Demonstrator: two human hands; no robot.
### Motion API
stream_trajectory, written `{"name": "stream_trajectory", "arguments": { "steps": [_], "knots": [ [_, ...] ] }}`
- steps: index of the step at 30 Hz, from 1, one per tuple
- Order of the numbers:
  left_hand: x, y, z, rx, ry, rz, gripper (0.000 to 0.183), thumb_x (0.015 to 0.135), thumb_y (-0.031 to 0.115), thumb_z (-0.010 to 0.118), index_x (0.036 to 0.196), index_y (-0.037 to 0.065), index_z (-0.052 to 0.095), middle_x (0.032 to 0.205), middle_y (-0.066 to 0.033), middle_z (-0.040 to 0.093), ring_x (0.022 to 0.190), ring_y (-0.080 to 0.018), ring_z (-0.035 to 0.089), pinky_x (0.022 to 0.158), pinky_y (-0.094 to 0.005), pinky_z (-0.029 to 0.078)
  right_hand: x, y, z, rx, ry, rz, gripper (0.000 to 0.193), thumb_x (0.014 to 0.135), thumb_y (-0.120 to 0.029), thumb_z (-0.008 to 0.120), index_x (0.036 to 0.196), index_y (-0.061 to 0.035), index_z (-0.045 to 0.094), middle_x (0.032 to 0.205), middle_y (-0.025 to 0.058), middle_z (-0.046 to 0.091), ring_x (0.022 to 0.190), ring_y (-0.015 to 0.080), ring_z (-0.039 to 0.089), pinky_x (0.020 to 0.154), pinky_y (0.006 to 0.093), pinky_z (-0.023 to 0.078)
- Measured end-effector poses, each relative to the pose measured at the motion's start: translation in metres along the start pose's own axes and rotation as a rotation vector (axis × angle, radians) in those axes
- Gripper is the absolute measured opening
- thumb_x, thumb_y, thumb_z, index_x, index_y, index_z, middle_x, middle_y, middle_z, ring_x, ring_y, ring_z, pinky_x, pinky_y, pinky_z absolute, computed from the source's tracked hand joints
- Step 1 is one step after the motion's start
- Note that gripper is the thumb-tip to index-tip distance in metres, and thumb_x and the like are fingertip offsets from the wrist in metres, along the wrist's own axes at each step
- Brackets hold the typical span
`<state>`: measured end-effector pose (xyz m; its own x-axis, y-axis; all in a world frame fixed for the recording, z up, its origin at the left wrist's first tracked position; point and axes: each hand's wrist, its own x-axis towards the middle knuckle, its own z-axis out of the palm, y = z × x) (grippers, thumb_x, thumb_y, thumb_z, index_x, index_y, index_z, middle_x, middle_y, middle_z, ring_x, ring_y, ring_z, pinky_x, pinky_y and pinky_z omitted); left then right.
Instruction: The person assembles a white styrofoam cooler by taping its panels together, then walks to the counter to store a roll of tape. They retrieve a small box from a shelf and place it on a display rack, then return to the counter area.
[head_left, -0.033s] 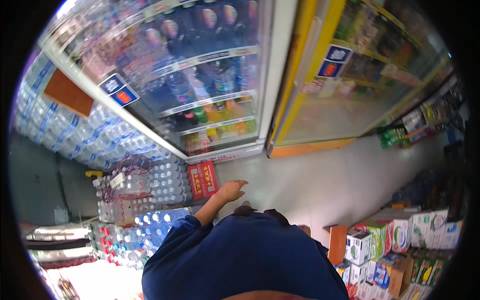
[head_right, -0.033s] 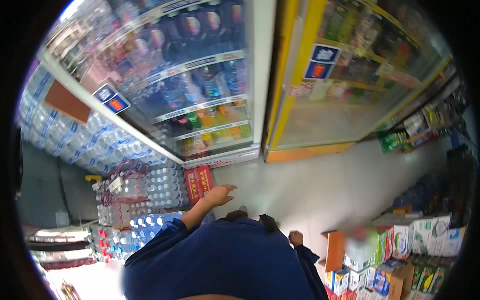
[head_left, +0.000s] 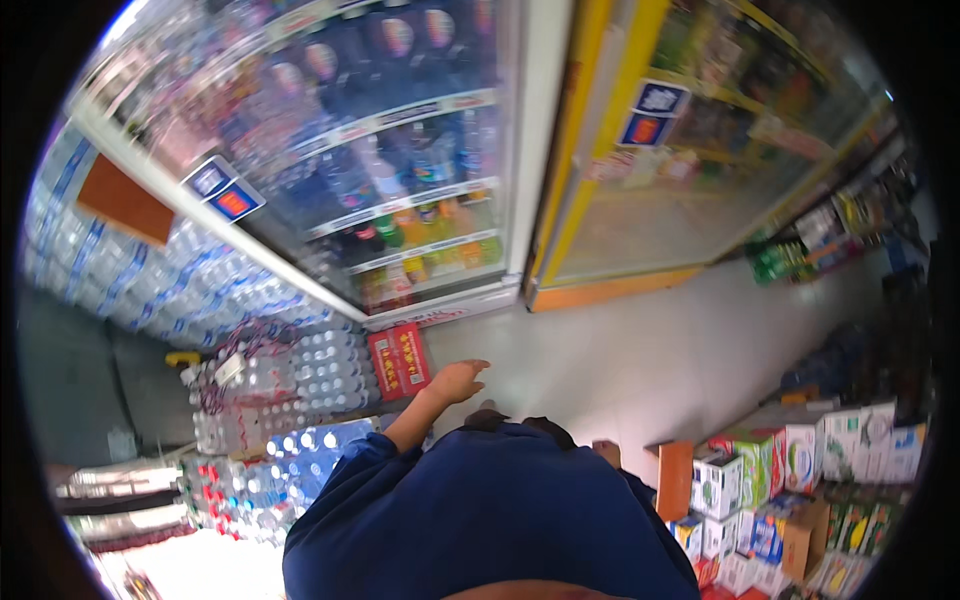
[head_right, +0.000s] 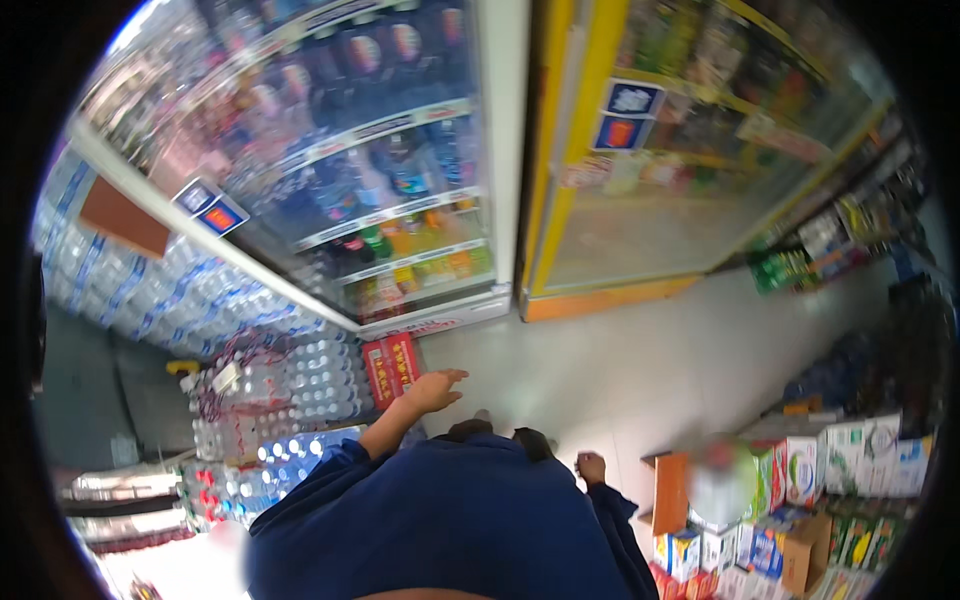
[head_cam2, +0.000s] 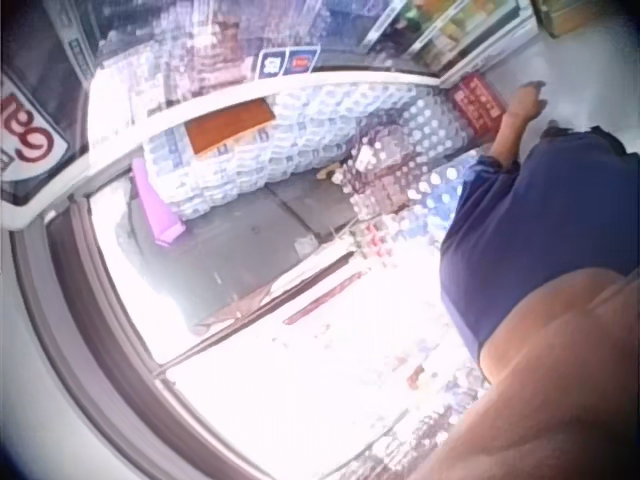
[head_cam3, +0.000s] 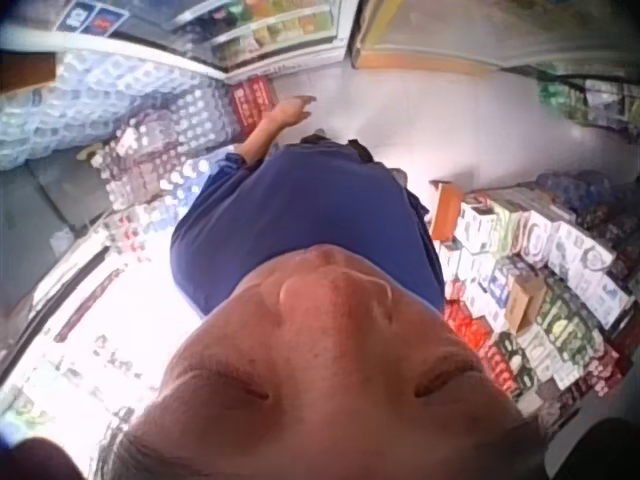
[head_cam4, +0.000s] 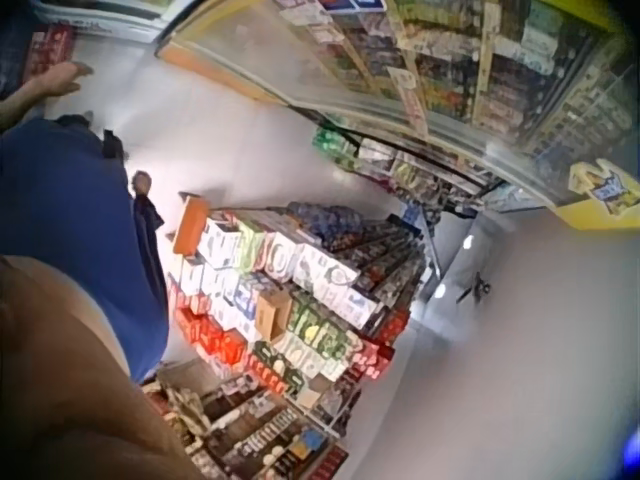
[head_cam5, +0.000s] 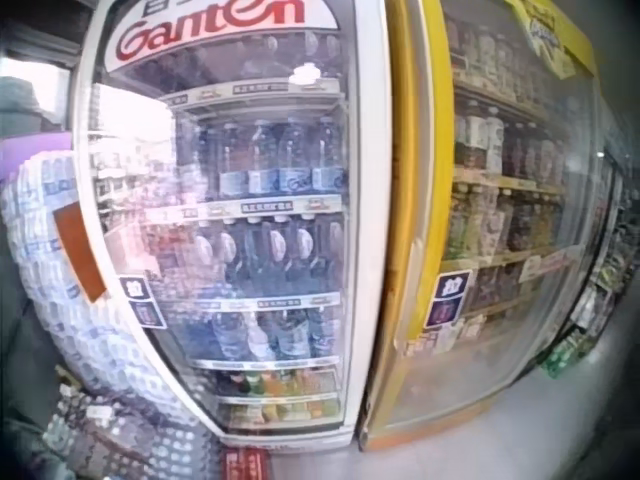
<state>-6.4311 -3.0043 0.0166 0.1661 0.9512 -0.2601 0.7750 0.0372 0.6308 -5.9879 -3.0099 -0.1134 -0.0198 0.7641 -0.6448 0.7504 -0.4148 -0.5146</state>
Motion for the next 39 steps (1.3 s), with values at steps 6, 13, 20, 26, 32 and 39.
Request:
{"name": "stream_trajectory", "arguments": {
  "steps": [6, 13, 20, 26, 32, 39],
  "knots": [
    [0.016, 0.018, 0.007, 0.049, -0.112, 0.003, 0.049, 0.078, 0.018, 0.065, 0.123, 0.007, 0.053, 0.117, -0.0170, 0.059, 0.109, -0.0335, 0.055, 0.093, -0.0403, 0.045, 0.029, 0.013, -0.001, 0.351, 0.069, 0.036, 0.019, 0.085, -0.021, 0.055, 0.087, -0.0038, 0.064, 0.068, 0.0065, 0.064, 0.055, 0.0132, 0.060, 0.047, 0.0271, 0.048],
    [0.048, 0.058, 0.012, 0.155, -0.246, 0.000, 0.049, 0.079, 0.020, 0.067, 0.124, 0.009, 0.052, 0.119, -0.0169, 0.058, 0.112, -0.0338, 0.053, 0.094, -0.0408, 0.045, 0.018, 0.122, 0.037, -0.615, 0.028, -0.516, 0.021, 0.079, -0.028, 0.057, 0.080, -0.0096, 0.067, 0.071, 0.0114, 0.064, 0.068, 0.0218, 0.064, 0.063, 0.0343, 0.052],
    [0.077, 0.105, 0.046, 0.243, -0.312, 0.098, 0.051, 0.079, 0.022, 0.066, 0.126, 0.009, 0.051, 0.120, -0.0157, 0.057, 0.112, -0.0329, 0.053, 0.094, -0.0413, 0.044, 0.010, 0.192, 0.037, -0.483, -0.144, -0.417, 0.020, 0.080, -0.026, 0.054, 0.072, -0.0106, 0.064, 0.077, 0.0107, 0.066, 0.075, 0.0276, 0.065, 0.067, 0.0403, 0.053],
    [0.115, 0.167, 0.078, 0.293, -0.415, 0.215, 0.051, 0.079, 0.023, 0.065, 0.126, 0.009, 0.050, 0.122, -0.0157, 0.056, 0.113, -0.0323, 0.053, 0.095, -0.0412, 0.043, 0.021, 0.200, 0.022, 0.920, -0.051, 0.505, 0.022, 0.089, -0.013, 0.045, 0.072, -0.0062, 0.058, 0.063, 0.0106, 0.059, 0.047, 0.0224, 0.053, 0.041, 0.0371, 0.044],
    [0.140, 0.210, 0.116, 0.334, -0.556, 0.332, 0.051, 0.080, 0.022, 0.064, 0.127, 0.008, 0.050, 0.121, -0.0165, 0.056, 0.112, -0.0331, 0.053, 0.094, -0.0417, 0.043, -0.020, 0.191, -0.021, 1.044, 0.243, 0.433, 0.010, 0.084, -0.014, 0.053, 0.087, -0.0068, 0.060, 0.065, 0.0053, 0.060, 0.050, 0.0146, 0.056, 0.042, 0.0265, 0.045],
    [0.182, 0.202, 0.180, 0.343, -0.921, 0.664, 0.049, 0.081, 0.024, 0.064, 0.126, 0.007, 0.051, 0.119, -0.0149, 0.058, 0.111, -0.0313, 0.054, 0.093, -0.0399, 0.044, -0.099, 0.201, 0.044, 1.219, 0.486, 0.585, 0.018, 0.087, -0.016, 0.053, 0.095, -0.0033, 0.064, 0.069, 0.0082, 0.064, 0.053, 0.0164, 0.059, 0.045, 0.0288, 0.048]
  ]
}}
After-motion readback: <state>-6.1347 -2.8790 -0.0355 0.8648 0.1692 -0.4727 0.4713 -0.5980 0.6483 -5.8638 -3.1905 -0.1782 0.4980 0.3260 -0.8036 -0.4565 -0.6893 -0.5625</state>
